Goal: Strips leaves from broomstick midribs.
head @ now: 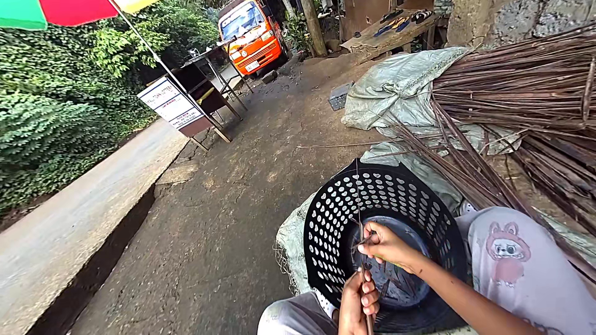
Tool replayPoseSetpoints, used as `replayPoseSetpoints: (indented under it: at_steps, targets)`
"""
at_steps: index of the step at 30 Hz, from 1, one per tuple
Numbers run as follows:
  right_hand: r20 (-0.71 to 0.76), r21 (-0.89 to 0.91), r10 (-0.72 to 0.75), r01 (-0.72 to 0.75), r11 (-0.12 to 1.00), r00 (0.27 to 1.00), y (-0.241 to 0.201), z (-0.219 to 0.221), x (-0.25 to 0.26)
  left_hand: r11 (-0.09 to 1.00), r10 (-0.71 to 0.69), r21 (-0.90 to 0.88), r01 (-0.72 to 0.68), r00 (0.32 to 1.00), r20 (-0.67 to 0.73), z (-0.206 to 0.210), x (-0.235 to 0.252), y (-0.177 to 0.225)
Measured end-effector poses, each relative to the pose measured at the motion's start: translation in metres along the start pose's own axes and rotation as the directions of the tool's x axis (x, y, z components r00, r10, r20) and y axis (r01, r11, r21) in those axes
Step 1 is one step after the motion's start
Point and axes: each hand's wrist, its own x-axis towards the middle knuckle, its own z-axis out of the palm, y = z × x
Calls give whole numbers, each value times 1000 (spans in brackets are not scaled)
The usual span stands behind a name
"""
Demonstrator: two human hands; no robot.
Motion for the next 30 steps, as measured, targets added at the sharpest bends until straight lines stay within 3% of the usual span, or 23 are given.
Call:
replayPoseSetpoints:
  at_steps: [4, 7, 8, 10, 12, 15, 19, 23, 26, 28, 30]
  targets:
    - [-252, 138, -19, 55, 989, 967, 1, -10, 15, 999, -31, 12, 31, 999, 15, -2, -4, -3]
    - [-307, 272, 27, 60, 961, 951, -4, -15, 13, 998, -37, -38, 40, 997, 65, -8, -8, -1]
    - [-250, 295, 32, 45, 954, 968, -5, -15, 8, 998, -42, -53, 46, 996, 81, -9, -8, 0]
    - [15, 229, -14, 11, 973, 1000, -2, -17, -3, 994, -63, -82, 74, 990, 124, -12, -6, 0]
    - [303, 93, -27, -1, 996, 953, 7, -20, -5, 985, -86, -130, 112, 978, 190, -16, -3, 0]
    - [461, -66, 56, -29, 997, 886, 12, -22, -2, 960, -126, -204, 190, 949, 290, -21, -3, 0]
    - [384, -44, -7, 26, 999, 923, 10, -17, -1, 935, -132, -272, 229, 933, 334, -23, -3, 1]
    - [127, -15, -79, 82, 997, 989, 7, -11, 5, 923, -115, -311, 226, 934, 338, -22, 0, -1]
    - [-58, 57, -58, 61, 997, 997, -1, -16, 11, 927, -122, -294, 232, 930, 347, -21, -2, -3]
    - [5, 92, -36, 36, 995, 999, -5, -22, 10, 931, -113, -290, 222, 930, 350, -23, -5, -1]
    - [174, 56, 7, -17, 998, 985, -8, -25, 4, 928, -105, -306, 211, 939, 328, -24, -6, 1]
